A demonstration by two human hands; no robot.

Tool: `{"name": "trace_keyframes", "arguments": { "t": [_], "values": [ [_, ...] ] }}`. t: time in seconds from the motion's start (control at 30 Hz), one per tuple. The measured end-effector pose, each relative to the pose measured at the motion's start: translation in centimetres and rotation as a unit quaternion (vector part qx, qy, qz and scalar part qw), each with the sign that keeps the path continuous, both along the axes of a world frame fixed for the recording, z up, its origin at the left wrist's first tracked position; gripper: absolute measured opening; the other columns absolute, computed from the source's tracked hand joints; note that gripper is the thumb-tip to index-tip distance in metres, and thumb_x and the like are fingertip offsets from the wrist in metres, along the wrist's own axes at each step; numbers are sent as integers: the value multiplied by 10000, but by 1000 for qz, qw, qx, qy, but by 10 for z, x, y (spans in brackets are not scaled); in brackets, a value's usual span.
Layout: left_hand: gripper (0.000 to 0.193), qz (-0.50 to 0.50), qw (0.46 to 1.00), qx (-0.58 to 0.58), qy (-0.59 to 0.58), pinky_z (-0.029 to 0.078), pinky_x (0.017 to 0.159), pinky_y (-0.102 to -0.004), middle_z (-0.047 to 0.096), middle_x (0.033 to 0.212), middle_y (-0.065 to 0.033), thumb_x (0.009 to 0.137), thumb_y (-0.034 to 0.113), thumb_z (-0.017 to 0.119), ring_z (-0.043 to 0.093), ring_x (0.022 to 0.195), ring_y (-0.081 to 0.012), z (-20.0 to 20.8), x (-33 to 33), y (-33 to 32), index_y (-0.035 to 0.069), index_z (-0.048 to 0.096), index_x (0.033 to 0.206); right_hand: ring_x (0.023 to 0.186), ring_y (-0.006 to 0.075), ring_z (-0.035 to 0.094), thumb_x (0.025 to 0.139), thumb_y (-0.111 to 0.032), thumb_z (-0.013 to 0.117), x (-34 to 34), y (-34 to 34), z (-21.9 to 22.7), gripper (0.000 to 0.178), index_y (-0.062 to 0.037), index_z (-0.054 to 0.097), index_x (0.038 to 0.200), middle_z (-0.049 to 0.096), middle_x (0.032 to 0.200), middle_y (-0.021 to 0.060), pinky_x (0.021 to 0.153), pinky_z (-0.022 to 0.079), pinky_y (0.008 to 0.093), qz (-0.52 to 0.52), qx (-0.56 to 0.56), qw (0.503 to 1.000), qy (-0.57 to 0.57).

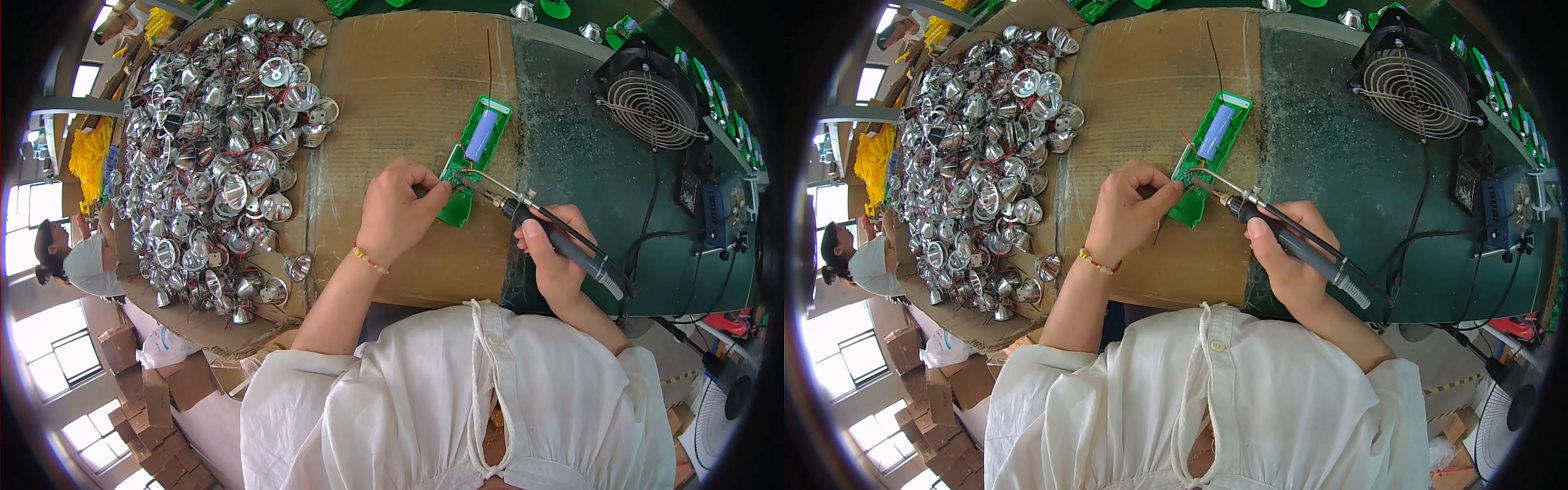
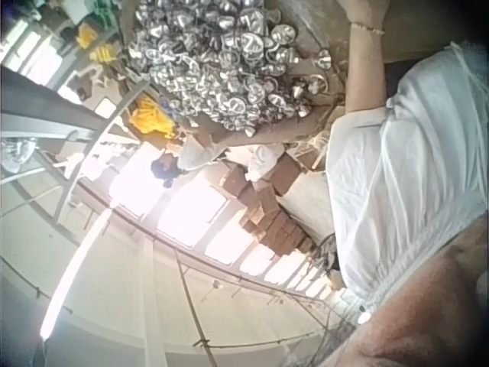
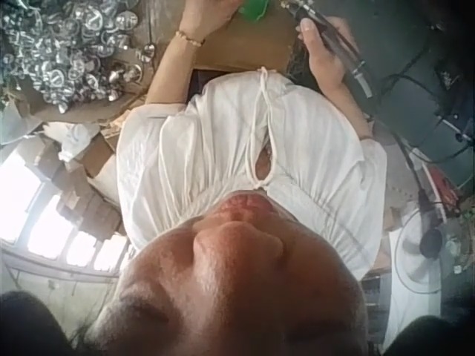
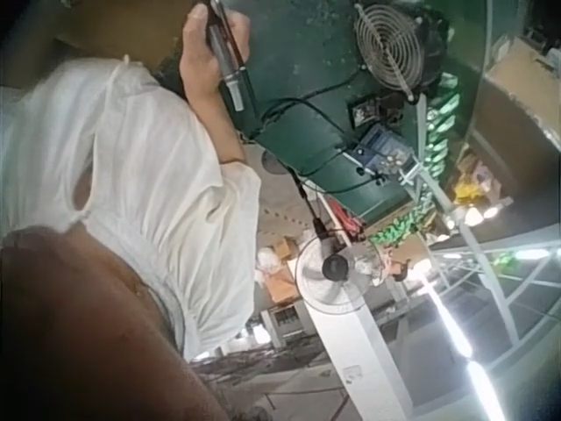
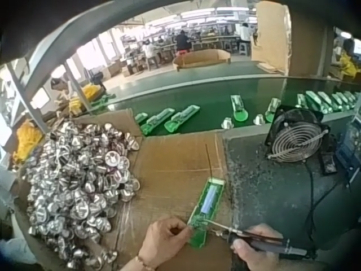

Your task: Soldering wires onto small circuit boards for the assembly of electronic lighting components.

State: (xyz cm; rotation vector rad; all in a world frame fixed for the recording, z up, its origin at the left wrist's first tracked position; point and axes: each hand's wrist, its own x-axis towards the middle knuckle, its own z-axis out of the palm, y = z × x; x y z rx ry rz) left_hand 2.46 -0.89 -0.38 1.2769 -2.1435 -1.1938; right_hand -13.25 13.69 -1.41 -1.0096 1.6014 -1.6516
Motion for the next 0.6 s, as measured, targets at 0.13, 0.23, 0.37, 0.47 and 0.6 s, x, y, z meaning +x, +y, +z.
{"name": "trace_keyframes", "arguments": {
  "t": [0.13,0.23,0.37,0.47,0.6],
  "values": [
    [173,19,1000,-1,-2,432,577,-338,567,736,-112,714,178,663,552,617,-240,-1,-4,1,17,627,661,622,120,592,824,-68,610,-1,1,-3,137,28,535,887,604,716,103,559,500,237,2,5,999,35],
    [173,24,1000,4,-2,434,581,-340,569,733,-114,711,174,662,558,623,-245,1,-3,2,13,625,657,607,120,587,830,-70,605,0,2,-4,144,27,531,907,607,726,106,563,502,238,3,16,1000,20],
    [174,27,999,25,-3,432,578,-336,570,734,-113,709,166,665,557,624,-243,2,-4,3,8,622,650,600,117,580,840,-73,596,4,4,-1,150,24,524,930,610,727,109,568,501,236,-10,-3,999,-51],
    [171,15,1000,-5,-4,426,570,-328,565,727,-109,708,163,668,547,614,-231,1,-4,2,9,622,650,611,116,591,830,-75,624,2,7,-3,175,42,528,918,625,733,118,557,493,232,-35,-26,998,-54],
    [174,22,1000,13,-10,423,566,-326,562,722,-107,706,164,673,542,614,-227,-2,-3,1,9,619,647,622,116,591,830,-72,622,-1,7,-5,185,44,519,931,625,740,122,566,492,231,-21,-19,998,-54]
  ]
}}
